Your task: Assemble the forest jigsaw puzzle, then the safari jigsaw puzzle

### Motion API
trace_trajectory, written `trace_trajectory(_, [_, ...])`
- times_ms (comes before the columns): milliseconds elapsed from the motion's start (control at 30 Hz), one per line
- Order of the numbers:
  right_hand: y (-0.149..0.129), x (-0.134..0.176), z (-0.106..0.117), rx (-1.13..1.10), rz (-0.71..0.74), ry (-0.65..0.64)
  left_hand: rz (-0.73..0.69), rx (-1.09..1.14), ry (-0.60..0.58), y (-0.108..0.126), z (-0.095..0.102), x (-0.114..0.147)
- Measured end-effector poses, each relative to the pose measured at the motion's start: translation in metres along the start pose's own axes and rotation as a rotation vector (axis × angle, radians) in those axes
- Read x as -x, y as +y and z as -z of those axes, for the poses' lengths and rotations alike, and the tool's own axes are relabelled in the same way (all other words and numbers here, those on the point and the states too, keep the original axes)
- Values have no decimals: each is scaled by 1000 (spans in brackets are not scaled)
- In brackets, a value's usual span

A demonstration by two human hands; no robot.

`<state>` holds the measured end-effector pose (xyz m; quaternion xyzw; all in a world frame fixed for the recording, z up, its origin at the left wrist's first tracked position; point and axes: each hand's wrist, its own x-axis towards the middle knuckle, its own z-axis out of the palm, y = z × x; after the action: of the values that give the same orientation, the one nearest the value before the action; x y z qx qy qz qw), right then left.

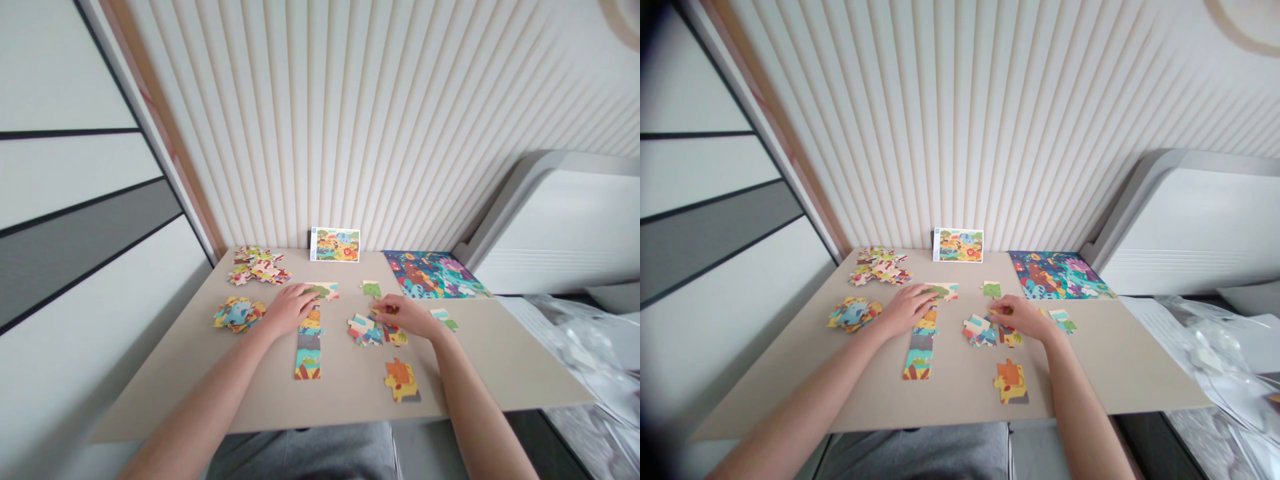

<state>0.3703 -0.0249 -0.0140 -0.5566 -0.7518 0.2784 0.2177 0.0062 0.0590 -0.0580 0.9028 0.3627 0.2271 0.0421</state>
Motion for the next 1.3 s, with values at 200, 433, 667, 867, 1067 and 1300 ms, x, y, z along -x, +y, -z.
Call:
trace_trajectory(200, [-23, -3, -15, 91, 107, -94, -1, -7, -7, 1, 0, 0])
trace_trajectory(433, [-36, -6, -20, 126, 124, -90, 9, 30, 14, 1, 0, 0])
trace_trajectory(667, [-39, -6, -19, -30, 133, -56, 13, 19, -1, 3, 1, 0])
trace_trajectory(867, [-35, -4, -16, -148, 31, -61, 13, 25, 7, 4, 2, 0])
trace_trajectory(1067, [-26, -1, -11, -248, -39, -62, 7, 17, 21, 5, 1, -1])
trace_trajectory(1300, [-17, -13, -11, -387, 4, 106, 20, 41, 21, 5, 0, 0])
